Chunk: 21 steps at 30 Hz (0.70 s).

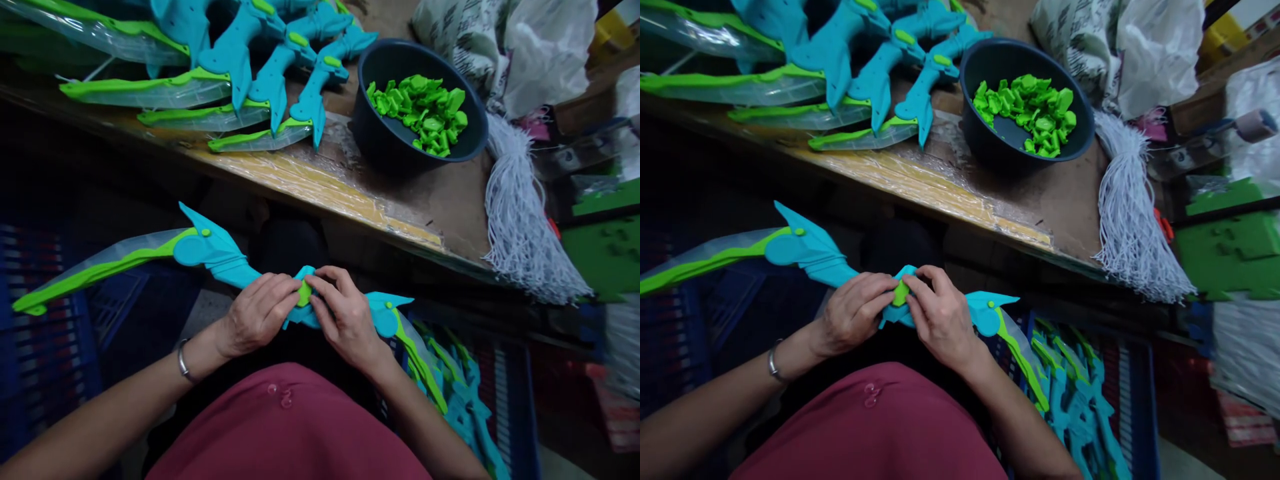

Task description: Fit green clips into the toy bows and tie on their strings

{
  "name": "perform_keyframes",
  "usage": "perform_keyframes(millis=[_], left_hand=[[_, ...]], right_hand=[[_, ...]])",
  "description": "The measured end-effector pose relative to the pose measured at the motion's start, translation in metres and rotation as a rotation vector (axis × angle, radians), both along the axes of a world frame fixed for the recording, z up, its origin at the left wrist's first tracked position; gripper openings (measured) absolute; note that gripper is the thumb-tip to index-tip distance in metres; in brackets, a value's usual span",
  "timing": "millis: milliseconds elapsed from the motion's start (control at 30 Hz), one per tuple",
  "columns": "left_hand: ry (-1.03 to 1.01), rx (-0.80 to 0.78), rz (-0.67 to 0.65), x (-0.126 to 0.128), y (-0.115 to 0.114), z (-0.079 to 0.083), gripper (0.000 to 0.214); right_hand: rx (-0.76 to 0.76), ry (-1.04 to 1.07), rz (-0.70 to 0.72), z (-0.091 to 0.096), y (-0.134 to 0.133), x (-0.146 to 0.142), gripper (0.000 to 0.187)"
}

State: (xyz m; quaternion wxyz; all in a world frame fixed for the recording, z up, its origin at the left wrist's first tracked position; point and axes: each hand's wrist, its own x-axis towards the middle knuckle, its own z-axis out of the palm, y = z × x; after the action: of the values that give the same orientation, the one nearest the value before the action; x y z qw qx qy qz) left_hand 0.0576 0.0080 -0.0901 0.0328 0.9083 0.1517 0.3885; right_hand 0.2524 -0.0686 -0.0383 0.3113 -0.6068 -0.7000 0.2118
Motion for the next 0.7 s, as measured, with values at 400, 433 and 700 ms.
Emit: perform_keyframes(millis=[400, 433, 700], left_hand=[[-0.025, 0.07, -0.025, 0.004, 0.005, 0.008, 0.013], [-0.022, 0.077, -0.037, 0.004, 0.006, 0.009, 0.012], [-0.017, 0.117, -0.028, 0.006, 0.004, 0.01, 0.012]], right_hand=[[0.089, -0.103, 0.002, 0.0, -0.001, -0.004, 0.034], [0.086, -0.095, -0.003, 0.0, -0.002, -0.003, 0.034], [-0.14, 0.278, -0.124, 0.009, 0.014, 0.004, 0.01]])
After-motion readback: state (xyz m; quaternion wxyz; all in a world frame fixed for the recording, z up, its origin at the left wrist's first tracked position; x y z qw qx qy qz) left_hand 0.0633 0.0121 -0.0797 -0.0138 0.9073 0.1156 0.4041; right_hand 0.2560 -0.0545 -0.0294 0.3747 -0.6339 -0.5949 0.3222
